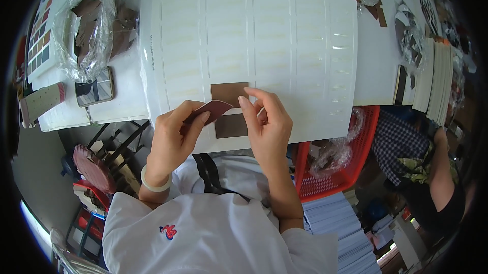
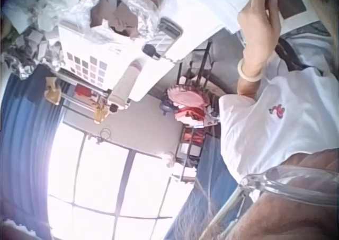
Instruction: Placing colored material swatches onto a template board to assemble a color sample catalog.
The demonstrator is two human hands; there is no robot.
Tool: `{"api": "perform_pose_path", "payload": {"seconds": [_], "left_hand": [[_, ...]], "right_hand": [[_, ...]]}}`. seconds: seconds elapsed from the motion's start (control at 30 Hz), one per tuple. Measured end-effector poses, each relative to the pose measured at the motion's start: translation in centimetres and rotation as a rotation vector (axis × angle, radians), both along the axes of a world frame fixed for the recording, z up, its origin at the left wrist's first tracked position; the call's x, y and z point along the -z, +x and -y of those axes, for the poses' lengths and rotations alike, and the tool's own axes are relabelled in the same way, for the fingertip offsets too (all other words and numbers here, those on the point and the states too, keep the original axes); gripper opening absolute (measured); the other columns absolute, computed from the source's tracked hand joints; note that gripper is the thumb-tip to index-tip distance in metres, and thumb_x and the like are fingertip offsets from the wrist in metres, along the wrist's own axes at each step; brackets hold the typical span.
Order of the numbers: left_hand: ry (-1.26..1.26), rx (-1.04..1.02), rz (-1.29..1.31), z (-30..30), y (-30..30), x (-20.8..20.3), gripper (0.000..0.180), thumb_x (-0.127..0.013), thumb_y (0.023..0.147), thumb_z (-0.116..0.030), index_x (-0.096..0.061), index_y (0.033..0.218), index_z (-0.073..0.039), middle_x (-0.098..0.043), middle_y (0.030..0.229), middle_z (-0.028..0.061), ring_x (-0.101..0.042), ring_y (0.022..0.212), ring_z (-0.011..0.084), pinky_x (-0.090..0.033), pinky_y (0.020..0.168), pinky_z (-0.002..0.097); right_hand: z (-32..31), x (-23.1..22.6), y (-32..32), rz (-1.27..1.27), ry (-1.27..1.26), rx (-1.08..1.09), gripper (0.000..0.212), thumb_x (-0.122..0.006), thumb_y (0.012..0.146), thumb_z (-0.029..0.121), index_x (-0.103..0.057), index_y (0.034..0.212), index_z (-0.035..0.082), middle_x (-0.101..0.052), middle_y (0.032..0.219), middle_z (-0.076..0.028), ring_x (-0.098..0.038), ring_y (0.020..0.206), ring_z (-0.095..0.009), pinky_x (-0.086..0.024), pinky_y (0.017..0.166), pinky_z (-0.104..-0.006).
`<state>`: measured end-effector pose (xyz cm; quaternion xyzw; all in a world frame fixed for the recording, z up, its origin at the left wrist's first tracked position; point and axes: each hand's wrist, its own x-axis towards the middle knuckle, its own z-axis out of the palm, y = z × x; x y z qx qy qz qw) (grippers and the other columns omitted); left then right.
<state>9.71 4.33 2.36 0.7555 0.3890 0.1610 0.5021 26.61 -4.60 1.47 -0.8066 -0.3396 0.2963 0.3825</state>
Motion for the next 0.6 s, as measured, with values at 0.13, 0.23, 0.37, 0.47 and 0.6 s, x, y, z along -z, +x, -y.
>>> {"api": "perform_pose_path", "payload": {"seconds": [0.13,0.23,0.37,0.47,0.6], "left_hand": [[-0.081,0.027,0.056,-1.2,0.7,-0.2,0.027,-0.070,0.087,-0.010,-0.060,0.112,-0.005,-0.065,0.069,0.0099,-0.056,0.048,0.0214,-0.043,0.046,0.0322],[-0.059,0.007,-0.001,-2.3,0.7,-0.6,0.038,-0.073,0.086,-0.012,-0.057,0.119,-0.006,-0.064,0.070,0.0072,-0.052,0.045,0.0180,-0.041,0.045,0.0306],[-0.043,-0.226,-0.113,-3.8,-0.7,-0.8,0.047,-0.075,0.084,-0.011,-0.054,0.125,-0.005,-0.063,0.077,0.0022,-0.045,0.041,0.0099,-0.035,0.041,0.0262],[-0.011,-0.257,-0.086,-4.3,-1.8,-0.3,0.041,-0.074,0.085,-0.009,-0.057,0.122,-0.004,-0.064,0.078,0.0014,-0.037,0.041,0.0057,-0.028,0.041,0.0232],[-0.066,-0.224,-0.050,-4.5,-2.0,-0.5,0.037,-0.070,0.086,-0.002,-0.059,0.122,0.000,-0.066,0.086,0.0042,-0.036,0.043,0.0018,-0.024,0.040,0.0205]], "right_hand": [[-0.6,-0.2,-0.3,-0.410,0.154,-0.131,0.016,-0.070,0.090,0.009,-0.066,0.102,0.000,-0.071,0.088,-0.006,-0.066,0.069,-0.010,-0.050,0.055,-0.0205],[-1.7,0.1,0.2,-0.581,0.062,-0.054,0.015,-0.068,0.092,0.010,-0.064,0.101,-0.001,-0.070,0.084,-0.008,-0.068,0.068,-0.012,-0.050,0.053,-0.0206],[-3.5,1.6,0.9,-0.530,0.164,0.114,0.012,-0.064,0.094,0.007,-0.060,0.098,-0.003,-0.069,0.082,-0.010,-0.069,0.065,-0.015,-0.051,0.050,-0.0216],[-4.4,2.1,0.8,-0.485,0.161,0.151,0.011,-0.063,0.095,0.007,-0.060,0.097,-0.004,-0.069,0.081,-0.010,-0.069,0.064,-0.015,-0.051,0.050,-0.0216],[-5.1,2.7,0.7,-0.428,0.158,0.157,0.011,-0.063,0.095,0.006,-0.060,0.098,-0.004,-0.068,0.080,-0.009,-0.069,0.062,-0.015,-0.051,0.049,-0.0215]]}}
